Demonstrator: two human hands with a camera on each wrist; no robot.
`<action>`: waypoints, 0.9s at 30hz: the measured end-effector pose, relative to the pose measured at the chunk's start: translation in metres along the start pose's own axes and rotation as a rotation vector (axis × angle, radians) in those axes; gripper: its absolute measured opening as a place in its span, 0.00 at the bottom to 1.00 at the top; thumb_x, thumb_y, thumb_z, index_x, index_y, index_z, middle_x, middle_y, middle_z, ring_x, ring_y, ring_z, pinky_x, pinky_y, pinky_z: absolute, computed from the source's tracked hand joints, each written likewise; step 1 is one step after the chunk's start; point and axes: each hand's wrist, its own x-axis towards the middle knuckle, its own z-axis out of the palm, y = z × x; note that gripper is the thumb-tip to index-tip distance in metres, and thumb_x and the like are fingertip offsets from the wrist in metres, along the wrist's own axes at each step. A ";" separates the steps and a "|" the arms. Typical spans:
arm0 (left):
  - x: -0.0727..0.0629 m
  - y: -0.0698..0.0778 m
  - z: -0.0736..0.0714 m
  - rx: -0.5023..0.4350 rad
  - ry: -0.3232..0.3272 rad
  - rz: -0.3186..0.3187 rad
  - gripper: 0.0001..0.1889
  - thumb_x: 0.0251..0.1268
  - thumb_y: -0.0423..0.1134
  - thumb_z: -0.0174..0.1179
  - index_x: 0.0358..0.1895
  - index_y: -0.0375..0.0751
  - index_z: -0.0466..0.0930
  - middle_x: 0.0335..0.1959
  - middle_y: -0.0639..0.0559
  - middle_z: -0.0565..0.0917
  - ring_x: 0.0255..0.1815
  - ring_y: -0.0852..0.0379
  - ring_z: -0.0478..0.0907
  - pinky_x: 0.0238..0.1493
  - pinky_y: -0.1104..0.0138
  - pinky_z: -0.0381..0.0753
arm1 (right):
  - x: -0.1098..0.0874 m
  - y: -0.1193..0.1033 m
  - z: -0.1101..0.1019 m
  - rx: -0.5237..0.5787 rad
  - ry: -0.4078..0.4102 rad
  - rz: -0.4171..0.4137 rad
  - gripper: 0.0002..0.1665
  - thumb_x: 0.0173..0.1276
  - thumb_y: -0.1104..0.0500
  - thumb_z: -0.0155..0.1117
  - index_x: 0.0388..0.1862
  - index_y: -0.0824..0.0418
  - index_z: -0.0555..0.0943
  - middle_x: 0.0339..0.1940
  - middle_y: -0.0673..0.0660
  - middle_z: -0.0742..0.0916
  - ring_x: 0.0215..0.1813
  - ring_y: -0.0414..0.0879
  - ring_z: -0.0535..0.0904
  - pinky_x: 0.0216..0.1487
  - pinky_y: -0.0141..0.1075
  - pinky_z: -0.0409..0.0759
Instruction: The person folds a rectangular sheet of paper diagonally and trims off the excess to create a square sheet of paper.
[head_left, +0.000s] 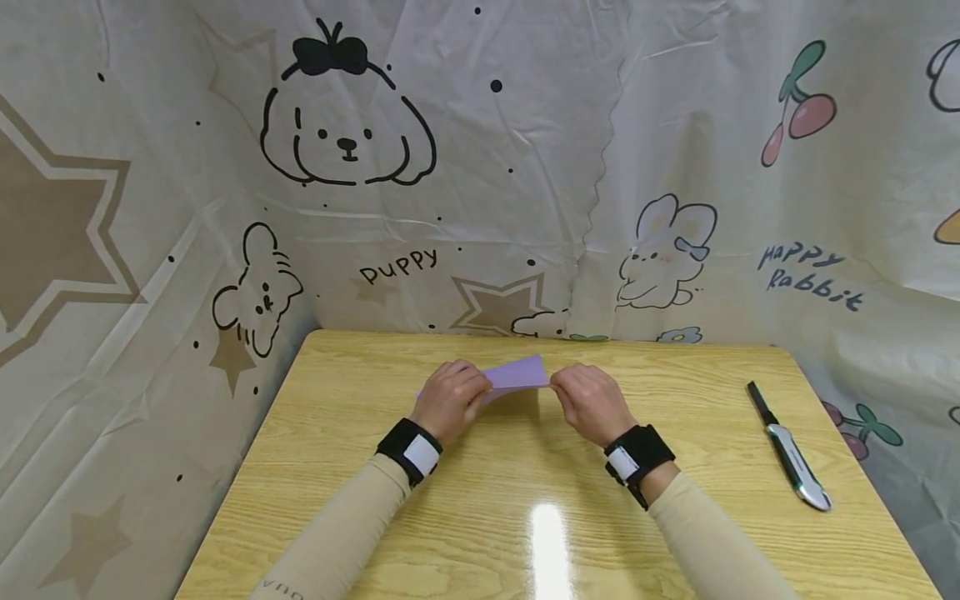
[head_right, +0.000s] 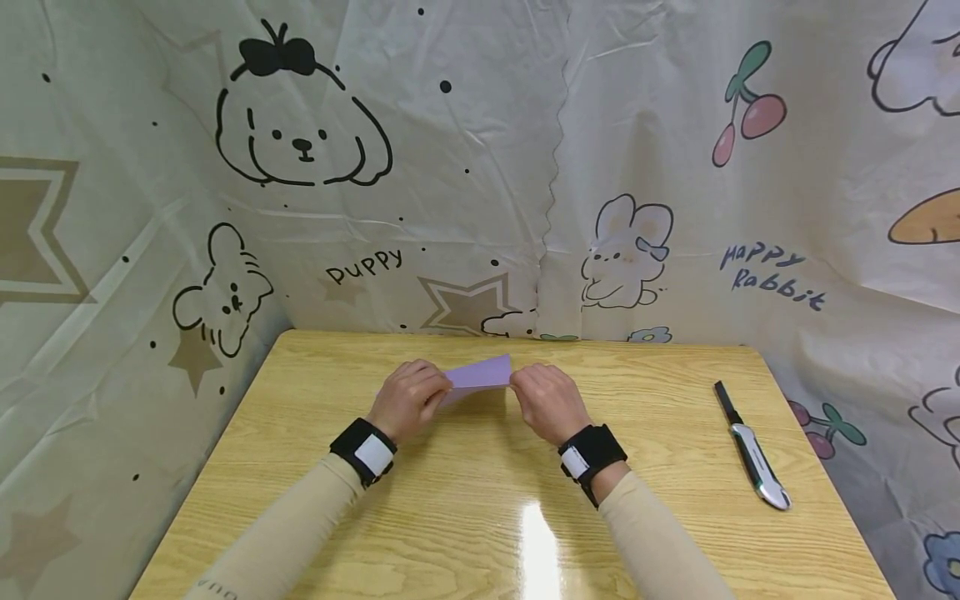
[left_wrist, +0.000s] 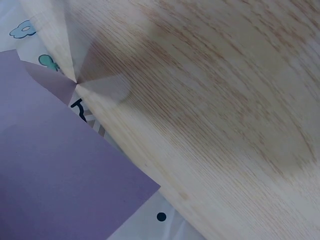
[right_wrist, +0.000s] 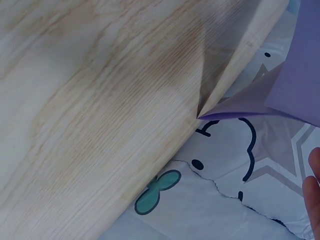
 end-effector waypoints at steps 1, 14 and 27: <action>0.000 0.000 0.000 -0.001 -0.004 -0.004 0.03 0.57 0.35 0.69 0.33 0.46 0.85 0.34 0.56 0.86 0.42 0.57 0.79 0.47 0.63 0.78 | 0.000 0.000 0.000 -0.003 -0.002 0.002 0.04 0.62 0.66 0.66 0.35 0.59 0.80 0.32 0.53 0.85 0.36 0.46 0.81 0.38 0.41 0.80; 0.005 0.005 0.003 0.023 0.014 0.046 0.03 0.56 0.36 0.70 0.31 0.45 0.85 0.33 0.56 0.86 0.41 0.56 0.79 0.45 0.64 0.78 | 0.016 -0.012 0.008 -0.069 -0.005 -0.084 0.13 0.56 0.60 0.74 0.40 0.60 0.83 0.38 0.54 0.87 0.42 0.50 0.82 0.48 0.45 0.79; 0.014 0.014 0.006 0.004 0.050 0.106 0.01 0.59 0.34 0.65 0.33 0.43 0.84 0.33 0.54 0.85 0.38 0.57 0.80 0.42 0.65 0.79 | 0.018 -0.021 0.012 -0.039 -0.024 -0.107 0.04 0.63 0.64 0.64 0.31 0.56 0.79 0.30 0.50 0.83 0.35 0.45 0.79 0.33 0.37 0.76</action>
